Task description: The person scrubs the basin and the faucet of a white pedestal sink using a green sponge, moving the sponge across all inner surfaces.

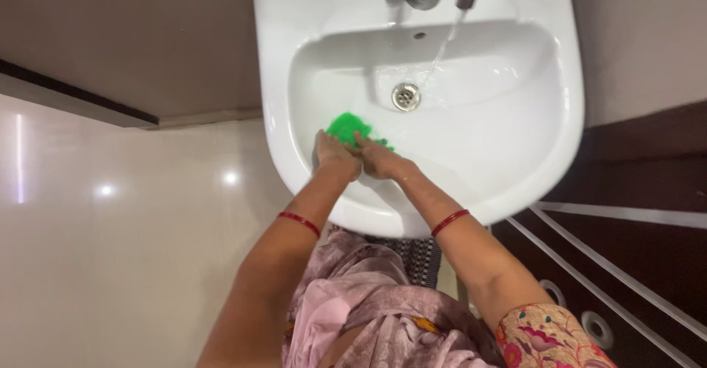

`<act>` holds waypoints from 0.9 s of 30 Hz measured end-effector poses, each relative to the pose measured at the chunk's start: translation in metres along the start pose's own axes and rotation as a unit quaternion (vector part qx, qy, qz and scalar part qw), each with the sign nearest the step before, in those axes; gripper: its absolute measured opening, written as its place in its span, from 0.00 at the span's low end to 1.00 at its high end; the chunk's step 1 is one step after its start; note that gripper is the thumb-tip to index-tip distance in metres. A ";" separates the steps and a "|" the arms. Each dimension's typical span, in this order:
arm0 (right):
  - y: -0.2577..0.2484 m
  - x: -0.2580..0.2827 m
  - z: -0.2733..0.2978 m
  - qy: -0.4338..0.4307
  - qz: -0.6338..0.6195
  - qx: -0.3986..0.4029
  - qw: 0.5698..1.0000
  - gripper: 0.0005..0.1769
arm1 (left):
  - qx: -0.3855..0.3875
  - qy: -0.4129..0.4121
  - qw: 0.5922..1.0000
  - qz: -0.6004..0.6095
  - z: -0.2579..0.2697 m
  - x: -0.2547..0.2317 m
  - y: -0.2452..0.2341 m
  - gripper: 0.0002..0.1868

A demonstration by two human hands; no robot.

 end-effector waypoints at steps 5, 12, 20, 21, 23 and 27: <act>-0.031 -0.022 -0.023 0.064 0.006 0.024 0.998 0.50 | -0.014 -0.018 0.998 -0.056 -0.053 0.008 -0.011 0.41; -0.061 -0.068 -0.059 0.083 0.027 -0.037 0.995 0.53 | -0.076 -0.003 0.997 0.021 -0.123 0.015 -0.044 0.40; -0.080 -0.151 -0.012 0.204 0.080 -0.093 0.971 0.42 | -0.086 0.090 0.989 0.082 -0.165 -0.063 -0.092 0.41; -0.080 -0.165 0.000 0.202 0.121 -0.133 0.963 0.38 | -0.084 0.114 0.986 0.085 -0.167 -0.083 -0.092 0.41; -0.050 -0.194 0.025 0.238 0.120 -0.092 0.959 0.40 | -0.079 0.160 0.980 0.090 -0.163 -0.125 -0.081 0.40; -0.010 -0.191 0.059 0.236 0.118 -0.083 0.961 0.46 | -0.072 0.170 0.982 0.044 -0.128 -0.151 -0.046 0.42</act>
Point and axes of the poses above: each hand's wrist, its own z-axis away from the middle knuckle, its own y-axis out of the palm, x = y × z, the point moved 9 cm from there along -z, towards the middle knuckle
